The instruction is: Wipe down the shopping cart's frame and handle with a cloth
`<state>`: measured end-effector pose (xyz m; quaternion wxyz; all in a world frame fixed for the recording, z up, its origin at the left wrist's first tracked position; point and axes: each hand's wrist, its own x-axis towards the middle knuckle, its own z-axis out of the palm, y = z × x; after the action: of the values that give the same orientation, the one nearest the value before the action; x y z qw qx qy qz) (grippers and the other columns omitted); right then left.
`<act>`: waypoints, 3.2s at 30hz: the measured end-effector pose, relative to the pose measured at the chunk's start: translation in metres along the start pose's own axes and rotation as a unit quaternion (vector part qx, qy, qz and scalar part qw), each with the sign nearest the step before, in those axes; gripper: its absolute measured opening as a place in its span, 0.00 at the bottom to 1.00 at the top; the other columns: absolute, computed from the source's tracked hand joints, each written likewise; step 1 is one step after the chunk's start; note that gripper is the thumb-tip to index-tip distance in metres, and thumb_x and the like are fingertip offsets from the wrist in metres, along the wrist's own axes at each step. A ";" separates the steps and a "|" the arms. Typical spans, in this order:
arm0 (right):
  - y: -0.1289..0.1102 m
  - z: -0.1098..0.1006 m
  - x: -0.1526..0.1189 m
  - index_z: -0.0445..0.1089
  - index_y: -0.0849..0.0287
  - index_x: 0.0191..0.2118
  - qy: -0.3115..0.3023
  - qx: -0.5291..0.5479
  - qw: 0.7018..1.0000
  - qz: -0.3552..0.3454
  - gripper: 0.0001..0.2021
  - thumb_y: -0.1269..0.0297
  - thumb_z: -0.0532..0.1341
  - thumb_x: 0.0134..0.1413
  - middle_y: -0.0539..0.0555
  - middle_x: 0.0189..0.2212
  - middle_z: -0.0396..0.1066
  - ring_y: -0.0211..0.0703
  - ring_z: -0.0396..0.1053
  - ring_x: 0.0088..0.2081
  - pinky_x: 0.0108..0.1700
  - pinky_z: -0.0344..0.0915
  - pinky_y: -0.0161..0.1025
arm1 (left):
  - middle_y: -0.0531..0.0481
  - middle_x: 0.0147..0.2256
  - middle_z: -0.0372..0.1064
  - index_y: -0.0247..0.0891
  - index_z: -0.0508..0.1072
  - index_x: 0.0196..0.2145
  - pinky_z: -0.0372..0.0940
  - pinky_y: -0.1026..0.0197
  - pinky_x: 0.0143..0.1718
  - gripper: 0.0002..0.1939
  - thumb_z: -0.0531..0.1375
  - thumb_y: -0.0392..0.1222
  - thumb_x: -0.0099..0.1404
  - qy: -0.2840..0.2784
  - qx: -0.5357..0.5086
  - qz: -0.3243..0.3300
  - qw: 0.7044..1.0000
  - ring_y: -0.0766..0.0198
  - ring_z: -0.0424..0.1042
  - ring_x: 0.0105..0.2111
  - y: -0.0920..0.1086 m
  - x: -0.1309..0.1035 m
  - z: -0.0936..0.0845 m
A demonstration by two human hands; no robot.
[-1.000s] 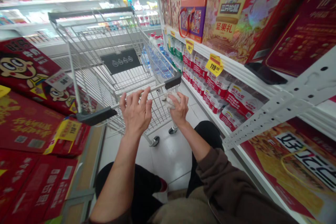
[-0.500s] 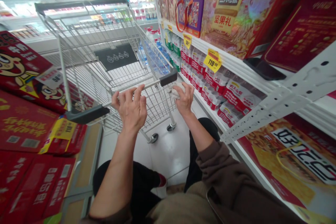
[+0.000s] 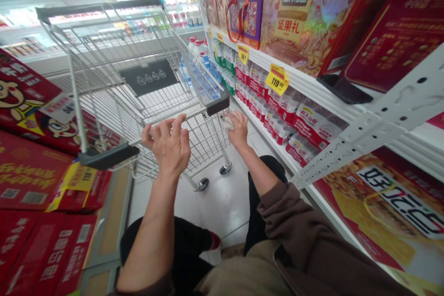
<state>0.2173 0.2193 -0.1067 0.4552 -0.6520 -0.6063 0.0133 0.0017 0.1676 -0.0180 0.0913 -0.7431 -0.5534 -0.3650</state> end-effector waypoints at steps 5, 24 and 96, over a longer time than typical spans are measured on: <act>-0.012 -0.012 -0.004 0.75 0.46 0.57 0.001 -0.048 0.998 0.046 0.30 0.83 0.55 0.54 0.55 0.61 0.66 0.52 0.59 0.59 0.56 0.68 0.48 | 0.43 0.54 0.70 0.51 0.71 0.64 0.37 0.35 0.69 0.27 0.43 0.54 0.76 -0.003 0.003 -0.002 1.000 0.45 0.62 0.59 0.001 0.001 0.000; -0.014 -0.015 -0.027 0.74 0.52 0.56 0.015 -0.045 0.997 0.060 0.28 0.81 0.56 0.52 0.60 0.57 0.66 0.53 0.62 0.55 0.54 0.69 0.47 | 0.42 0.56 0.69 0.46 0.68 0.67 0.41 0.40 0.67 0.33 0.35 0.55 0.78 -0.011 0.043 0.039 0.998 0.48 0.61 0.57 0.002 0.004 0.002; -0.065 0.022 -0.048 0.75 0.52 0.53 0.046 0.000 0.997 -0.058 0.26 0.82 0.57 0.52 0.58 0.56 0.65 0.51 0.61 0.55 0.57 0.67 0.47 | 0.38 0.56 0.67 0.46 0.74 0.62 0.40 0.36 0.70 0.32 0.39 0.60 0.78 0.121 -0.058 -0.036 0.990 0.43 0.58 0.65 -0.033 -0.014 -0.013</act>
<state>0.1416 0.1833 -0.1057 0.4823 -0.6158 -0.6215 -0.0435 -0.0349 0.1623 -0.0266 0.1007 -0.6772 -0.5423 -0.4870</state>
